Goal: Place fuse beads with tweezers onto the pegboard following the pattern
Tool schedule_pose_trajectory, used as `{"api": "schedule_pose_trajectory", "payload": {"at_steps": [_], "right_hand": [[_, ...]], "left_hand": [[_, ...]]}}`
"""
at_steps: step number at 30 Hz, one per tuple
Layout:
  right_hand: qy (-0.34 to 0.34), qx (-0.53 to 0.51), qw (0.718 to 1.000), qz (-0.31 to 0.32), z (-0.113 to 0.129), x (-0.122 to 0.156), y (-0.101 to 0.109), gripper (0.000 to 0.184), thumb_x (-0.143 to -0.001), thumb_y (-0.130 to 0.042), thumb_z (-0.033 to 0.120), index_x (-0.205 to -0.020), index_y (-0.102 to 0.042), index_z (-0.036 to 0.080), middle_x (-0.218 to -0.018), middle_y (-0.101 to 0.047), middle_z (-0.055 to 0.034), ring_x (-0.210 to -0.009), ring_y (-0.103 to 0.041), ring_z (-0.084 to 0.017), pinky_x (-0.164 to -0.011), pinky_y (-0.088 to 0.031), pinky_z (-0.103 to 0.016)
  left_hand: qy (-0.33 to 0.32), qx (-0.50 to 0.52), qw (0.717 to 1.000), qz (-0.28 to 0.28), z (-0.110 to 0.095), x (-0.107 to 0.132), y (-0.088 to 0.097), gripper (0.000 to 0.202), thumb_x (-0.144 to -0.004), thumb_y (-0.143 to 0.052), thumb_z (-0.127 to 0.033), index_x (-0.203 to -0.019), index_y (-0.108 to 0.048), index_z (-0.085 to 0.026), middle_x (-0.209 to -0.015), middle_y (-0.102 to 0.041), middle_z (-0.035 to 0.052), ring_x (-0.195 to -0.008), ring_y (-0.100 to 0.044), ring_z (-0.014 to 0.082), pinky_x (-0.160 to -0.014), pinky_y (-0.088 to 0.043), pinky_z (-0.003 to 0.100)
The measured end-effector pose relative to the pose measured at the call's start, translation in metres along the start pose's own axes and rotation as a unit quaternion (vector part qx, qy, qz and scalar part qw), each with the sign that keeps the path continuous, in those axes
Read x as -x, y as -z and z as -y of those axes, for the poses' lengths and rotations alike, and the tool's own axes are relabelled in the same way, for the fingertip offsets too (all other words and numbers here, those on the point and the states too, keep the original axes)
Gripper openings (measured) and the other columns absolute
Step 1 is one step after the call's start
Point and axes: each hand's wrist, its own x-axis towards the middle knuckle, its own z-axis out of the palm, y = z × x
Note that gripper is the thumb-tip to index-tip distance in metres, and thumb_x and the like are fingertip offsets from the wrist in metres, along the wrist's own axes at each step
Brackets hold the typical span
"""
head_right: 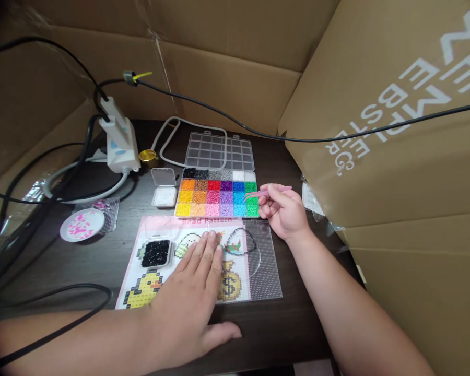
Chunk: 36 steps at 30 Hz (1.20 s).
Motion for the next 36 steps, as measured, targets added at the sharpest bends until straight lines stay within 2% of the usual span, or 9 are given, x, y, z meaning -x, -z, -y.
{"api": "schedule_pose_trajectory", "payload": {"at_steps": [7,11,15,18,20,23,27,33,36], "right_hand": [[0.037,0.026,0.999,0.011,-0.001,0.0,0.001,0.023,-0.076,-0.08,0.04,-0.082,-0.071,0.02,-0.059,-0.063,0.0016,-0.041,-0.046,-0.008,-0.04,-0.039,-0.023],[0.119,0.075,0.99,-0.023,0.006,0.002,-0.007,0.025,-0.074,-0.082,0.042,-0.082,-0.074,0.02,-0.067,-0.067,-0.0003,-0.049,-0.054,-0.009,-0.045,-0.046,-0.024],[0.22,0.213,0.952,-0.029,0.02,0.004,-0.027,0.021,-0.083,-0.076,0.042,-0.086,-0.077,0.021,-0.075,-0.073,-0.0026,-0.059,-0.062,-0.013,-0.057,-0.054,-0.028],[0.251,0.297,0.921,0.006,0.022,0.005,-0.048,0.017,-0.086,-0.073,0.038,-0.085,-0.079,0.022,-0.084,-0.078,-0.0045,-0.07,-0.07,-0.016,-0.067,-0.059,-0.031],[0.265,0.321,0.909,0.012,0.015,0.005,-0.062,0.012,-0.084,-0.073,0.033,-0.083,-0.079,0.022,-0.084,-0.079,-0.0051,-0.079,-0.074,-0.019,-0.077,-0.061,-0.035],[0.273,0.332,0.903,-0.011,-0.004,0.005,-0.077,0.011,-0.084,-0.072,0.028,-0.082,-0.079,0.02,-0.089,-0.08,-0.0071,-0.085,-0.076,-0.021,-0.084,-0.061,-0.037],[0.268,0.341,0.901,0.001,-0.022,0.005,-0.085,0.011,-0.082,-0.072,0.027,-0.082,-0.08,0.02,-0.087,-0.08,-0.0072,-0.083,-0.076,-0.021,-0.081,-0.062,-0.036],[0.259,0.358,0.897,-0.002,-0.025,0.003,-0.085,0.011,-0.083,-0.071,0.027,-0.08,-0.08,0.02,-0.084,-0.08,-0.0063,-0.079,-0.076,-0.02,-0.076,-0.062,-0.034],[0.255,0.352,0.901,-0.011,-0.025,0.001,-0.081,0.011,-0.083,-0.071,0.028,-0.08,-0.08,0.021,-0.086,-0.08,-0.006,-0.081,-0.076,-0.02,-0.078,-0.063,-0.034]], "left_hand": [[0.003,-0.003,1.0,0.005,-0.002,0.001,0.001,0.116,-0.084,-0.033,-0.086,-0.156,-0.025,0.004,-0.162,-0.008,0.0332,-0.152,0.004,0.0451,-0.124,-0.015,0.061],[-0.002,0.004,1.0,-0.008,-0.001,0.001,-0.002,0.115,-0.084,-0.033,-0.085,-0.155,-0.024,0.005,-0.162,-0.007,0.0338,-0.152,0.004,0.0458,-0.124,-0.014,0.061],[0.001,0.005,1.0,-0.007,-0.001,0.001,-0.002,0.115,-0.084,-0.034,-0.085,-0.155,-0.024,0.005,-0.162,-0.007,0.033,-0.152,0.004,0.0457,-0.124,-0.014,0.061],[0.003,0.001,1.0,-0.008,-0.001,0.003,0.0,0.115,-0.084,-0.036,-0.085,-0.155,-0.024,0.004,-0.162,-0.005,0.0322,-0.152,0.004,0.0462,-0.124,-0.015,0.061],[0.005,-0.003,1.0,-0.007,-0.001,0.003,0.001,0.115,-0.084,-0.036,-0.085,-0.155,-0.024,0.004,-0.162,-0.006,0.0322,-0.152,0.003,0.0468,-0.124,-0.016,0.062],[0.004,-0.013,1.0,-0.009,-0.002,0.003,-0.001,0.116,-0.082,-0.036,-0.086,-0.155,-0.027,0.004,-0.162,-0.011,0.0328,-0.153,-0.001,0.048,-0.123,-0.017,0.062],[0.004,-0.033,0.999,-0.042,-0.003,0.002,-0.011,0.116,-0.08,-0.037,-0.088,-0.154,-0.032,0.002,-0.163,-0.018,0.0293,-0.154,-0.002,0.0464,-0.125,-0.013,0.061],[0.009,-0.049,0.993,-0.104,-0.004,0.002,-0.026,0.119,-0.078,-0.035,-0.09,-0.153,-0.035,0.002,-0.163,-0.022,0.028,-0.155,0.002,0.0458,-0.126,-0.007,0.058],[-0.003,-0.055,0.993,-0.102,-0.003,0.001,-0.026,0.117,-0.078,-0.034,-0.09,-0.152,-0.038,0.0,-0.163,-0.026,0.0264,-0.155,-0.001,0.0453,-0.125,-0.007,0.059]]}}
